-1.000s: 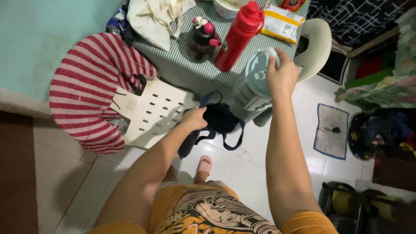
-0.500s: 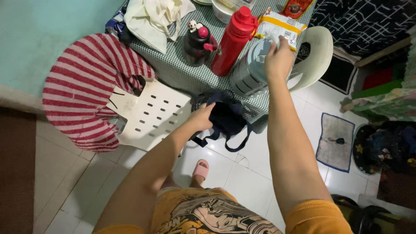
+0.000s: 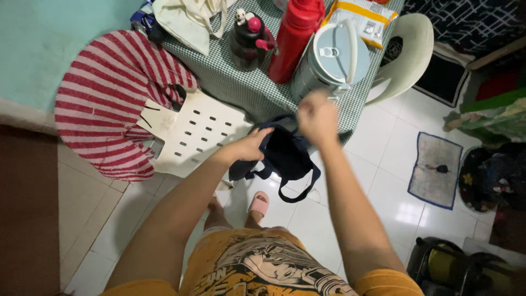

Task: The person organizes a cluttered table by moving a blue cup, handling food items in plastic bags, and arranging bottles and plates. They then pack items into a bag on a nearby chair.

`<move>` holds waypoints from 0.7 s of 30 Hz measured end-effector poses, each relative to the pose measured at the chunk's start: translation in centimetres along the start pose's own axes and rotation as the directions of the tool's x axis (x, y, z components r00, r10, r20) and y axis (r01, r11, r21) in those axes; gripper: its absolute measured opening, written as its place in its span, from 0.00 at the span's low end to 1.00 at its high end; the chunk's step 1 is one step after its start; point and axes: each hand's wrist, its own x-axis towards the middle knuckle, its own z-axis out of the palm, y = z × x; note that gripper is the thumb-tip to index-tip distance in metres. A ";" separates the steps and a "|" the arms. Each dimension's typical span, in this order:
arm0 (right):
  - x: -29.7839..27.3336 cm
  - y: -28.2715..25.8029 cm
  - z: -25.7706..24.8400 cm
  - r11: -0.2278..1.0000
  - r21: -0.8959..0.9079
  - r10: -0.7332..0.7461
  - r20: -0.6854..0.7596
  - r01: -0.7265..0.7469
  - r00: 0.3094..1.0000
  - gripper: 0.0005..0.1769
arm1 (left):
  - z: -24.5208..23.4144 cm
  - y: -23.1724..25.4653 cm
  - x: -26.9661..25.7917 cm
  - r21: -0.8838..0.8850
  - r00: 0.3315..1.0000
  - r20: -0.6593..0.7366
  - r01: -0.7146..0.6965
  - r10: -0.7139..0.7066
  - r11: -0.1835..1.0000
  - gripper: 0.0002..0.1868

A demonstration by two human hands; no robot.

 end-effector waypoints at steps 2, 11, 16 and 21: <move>-3.2 -1.9 1.0 0.990 -0.130 0.078 0.183 -0.054 0.980 0.03 | 0.6 -0.4 0.7 0.060 0.996 -0.088 -0.025 0.031 0.998 0.45; -13.4 8.4 9.9 0.510 0.239 0.743 0.361 -0.826 0.563 0.32 | 0.4 0.7 -0.2 -0.041 0.922 -0.384 0.030 -0.043 0.999 0.24; -13.0 9.9 9.9 -0.179 0.260 0.567 0.815 -0.949 0.117 0.26 | 0.1 4.9 -3.8 0.453 0.854 -0.513 0.180 0.090 0.873 0.25; -10.3 4.0 4.9 -0.241 0.114 0.475 0.880 -0.964 -0.015 0.38 | 1.2 6.2 -6.2 0.772 0.583 -0.525 0.019 0.621 0.635 0.15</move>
